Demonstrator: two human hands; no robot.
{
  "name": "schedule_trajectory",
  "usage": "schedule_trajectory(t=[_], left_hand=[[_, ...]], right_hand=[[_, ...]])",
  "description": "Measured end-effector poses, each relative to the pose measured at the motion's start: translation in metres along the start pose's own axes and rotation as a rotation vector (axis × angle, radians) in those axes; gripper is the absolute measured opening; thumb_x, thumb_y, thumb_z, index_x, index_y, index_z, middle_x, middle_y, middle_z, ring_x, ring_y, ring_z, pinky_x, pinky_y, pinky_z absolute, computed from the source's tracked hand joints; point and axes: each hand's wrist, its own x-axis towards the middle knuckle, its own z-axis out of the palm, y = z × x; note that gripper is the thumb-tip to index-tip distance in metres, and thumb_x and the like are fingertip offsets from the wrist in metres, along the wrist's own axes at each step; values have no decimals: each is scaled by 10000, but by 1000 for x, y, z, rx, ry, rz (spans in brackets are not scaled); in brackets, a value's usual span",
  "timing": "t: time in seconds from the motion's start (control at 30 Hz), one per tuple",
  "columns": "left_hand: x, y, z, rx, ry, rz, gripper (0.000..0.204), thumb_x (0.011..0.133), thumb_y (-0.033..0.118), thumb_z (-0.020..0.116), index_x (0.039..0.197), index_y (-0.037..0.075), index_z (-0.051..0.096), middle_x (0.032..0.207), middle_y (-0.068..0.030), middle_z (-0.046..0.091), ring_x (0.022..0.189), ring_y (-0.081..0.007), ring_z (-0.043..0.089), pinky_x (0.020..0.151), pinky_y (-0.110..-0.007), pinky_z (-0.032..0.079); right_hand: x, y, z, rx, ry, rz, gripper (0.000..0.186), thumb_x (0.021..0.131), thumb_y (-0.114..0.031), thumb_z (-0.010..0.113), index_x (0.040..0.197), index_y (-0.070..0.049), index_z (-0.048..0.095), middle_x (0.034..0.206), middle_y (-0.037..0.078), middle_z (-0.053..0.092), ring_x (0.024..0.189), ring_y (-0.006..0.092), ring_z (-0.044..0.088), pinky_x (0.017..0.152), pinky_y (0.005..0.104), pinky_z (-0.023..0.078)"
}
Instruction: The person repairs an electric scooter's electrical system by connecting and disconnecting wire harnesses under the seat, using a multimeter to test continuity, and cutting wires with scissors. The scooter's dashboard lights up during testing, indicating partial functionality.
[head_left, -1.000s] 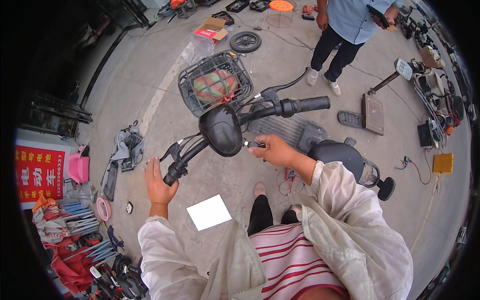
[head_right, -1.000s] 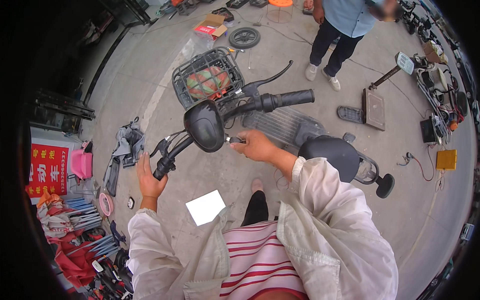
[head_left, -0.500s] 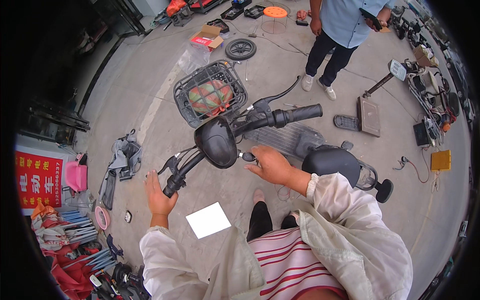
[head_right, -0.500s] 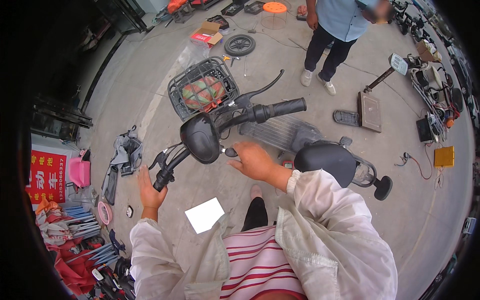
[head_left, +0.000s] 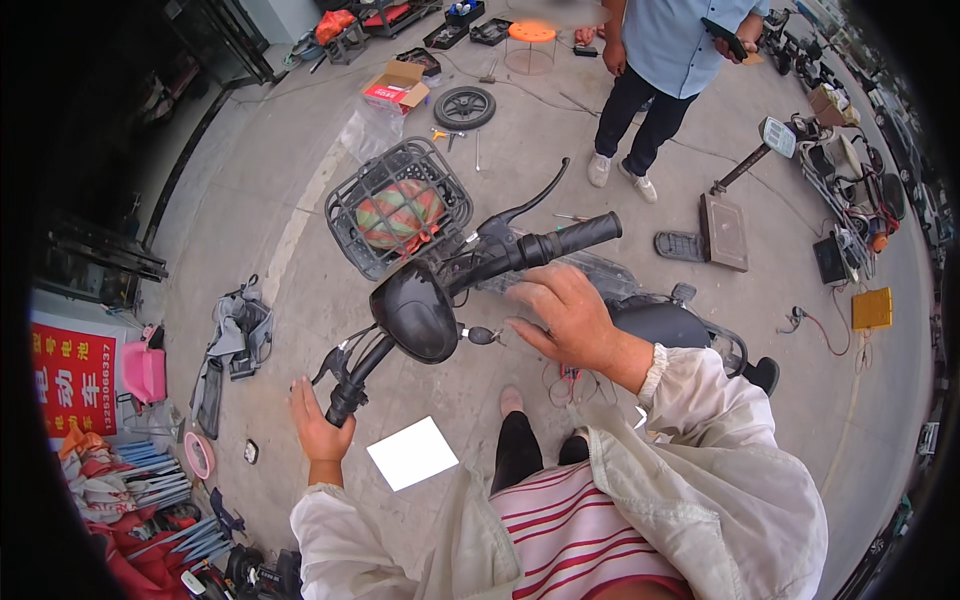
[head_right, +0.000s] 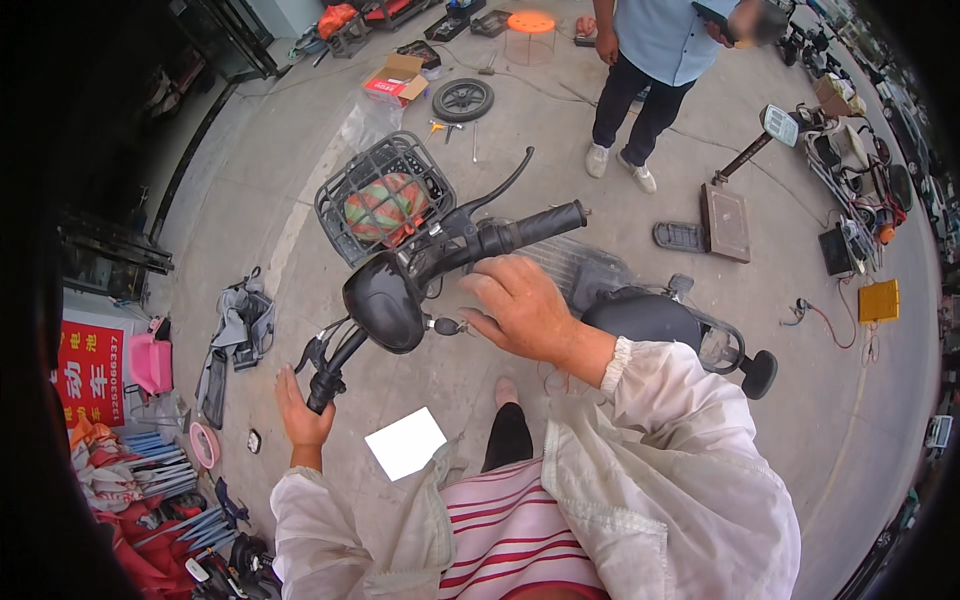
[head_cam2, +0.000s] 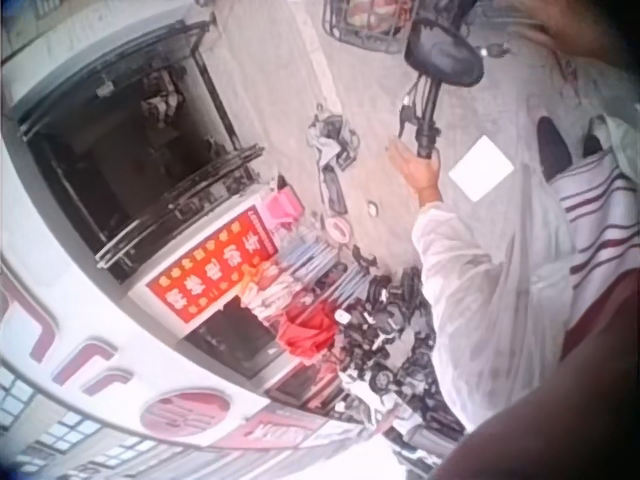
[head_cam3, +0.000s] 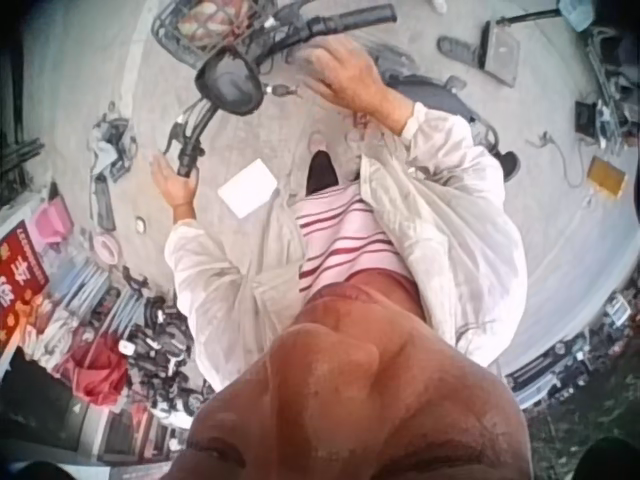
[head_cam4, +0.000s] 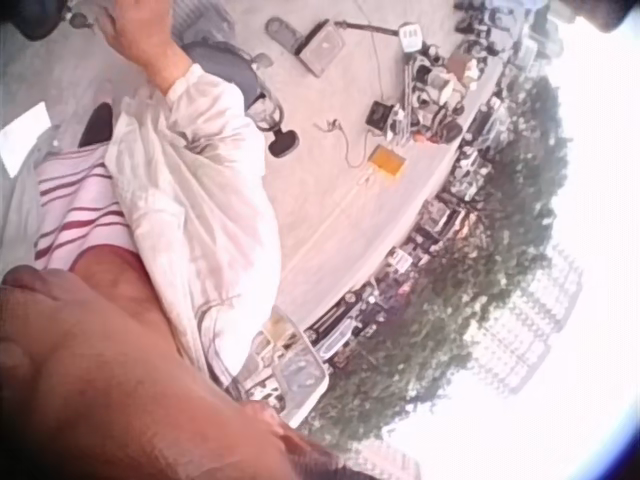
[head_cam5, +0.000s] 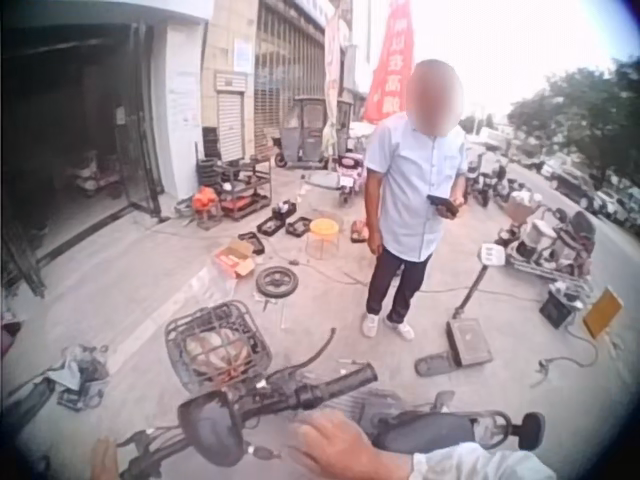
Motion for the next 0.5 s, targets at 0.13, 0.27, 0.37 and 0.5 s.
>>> schedule_trajectory(t=[0.13,0.27,0.37,0.5], left_hand=[[3,-1,1,-37,4,0,914,654,172,727,1450,-36,330,1432,-262,398,1375,-420,330,1165,-524,216],[3,5,1,-33,-30,-21,924,643,168,721,1454,-31,326,1439,-266,392,1371,-435,327,1164,-521,222],[0,1,1,-54,9,-19,943,622,172,712,1459,-24,323,1445,-271,384,1361,-449,333,1164,-523,223],[-2,12,-14,-38,-21,-71,933,627,138,687,1468,-13,315,1455,-289,360,1370,-455,306,1154,-506,236]], right_hand=[[36,35,-23,-218,210,163,548,756,-268,771,1213,-45,566,1118,176,580,1040,379,545,954,481,401],[57,70,-39,-357,-62,-24,656,839,-512,629,1260,-16,540,1149,215,573,1136,390,514,1056,502,321],[51,100,-29,-407,-248,-170,716,864,-629,518,1185,9,561,1098,220,582,1112,376,527,1055,490,321],[55,93,-22,-399,-296,-127,631,881,-636,490,887,-13,587,859,156,591,862,313,556,870,411,404]])
